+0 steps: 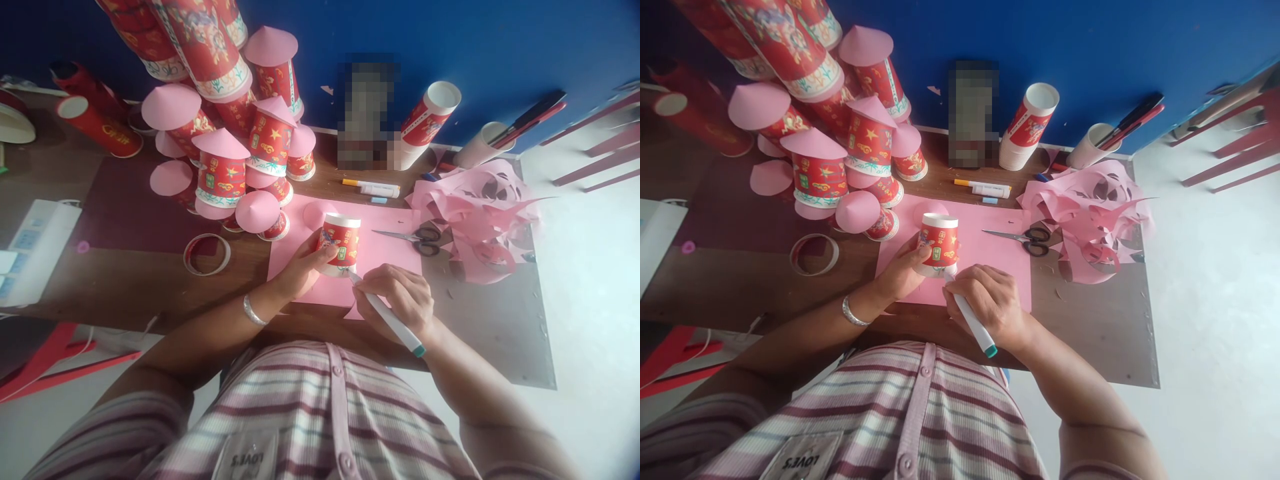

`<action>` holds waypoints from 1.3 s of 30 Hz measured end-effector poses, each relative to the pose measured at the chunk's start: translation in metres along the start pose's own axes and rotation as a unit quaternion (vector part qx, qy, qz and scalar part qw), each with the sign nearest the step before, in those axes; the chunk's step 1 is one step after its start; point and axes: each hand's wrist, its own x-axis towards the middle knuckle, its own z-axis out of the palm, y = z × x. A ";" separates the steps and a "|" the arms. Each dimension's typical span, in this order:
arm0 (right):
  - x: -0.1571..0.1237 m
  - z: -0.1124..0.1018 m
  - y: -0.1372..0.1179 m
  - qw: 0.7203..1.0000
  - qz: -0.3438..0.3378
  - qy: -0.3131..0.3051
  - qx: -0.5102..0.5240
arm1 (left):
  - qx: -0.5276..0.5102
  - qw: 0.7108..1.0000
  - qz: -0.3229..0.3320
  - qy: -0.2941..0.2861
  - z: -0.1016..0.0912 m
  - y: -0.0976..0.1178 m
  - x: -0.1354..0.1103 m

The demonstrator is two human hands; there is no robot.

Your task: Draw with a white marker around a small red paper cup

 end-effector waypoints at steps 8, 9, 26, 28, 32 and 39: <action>-0.001 0.000 0.000 1.000 -0.003 -0.001 0.006 | 0.002 1.000 -0.004 0.004 0.001 0.000 0.000; -0.001 0.000 -0.001 1.000 -0.003 -0.002 0.008 | 0.003 1.000 -0.004 0.004 0.001 0.000 0.000; 0.001 -0.003 -0.002 0.999 0.014 0.006 0.031 | -0.001 1.000 -0.002 -0.006 0.002 0.001 0.000; 0.000 -0.003 -0.002 0.999 0.015 0.008 0.039 | -0.005 1.000 -0.002 -0.005 0.001 0.001 0.000; 0.000 -0.004 -0.002 0.999 0.009 -0.001 0.041 | -0.010 1.000 -0.001 -0.009 0.001 0.001 0.000; 0.000 -0.003 -0.003 0.999 0.016 -0.011 0.045 | -0.018 1.000 -0.002 -0.011 0.001 0.001 0.001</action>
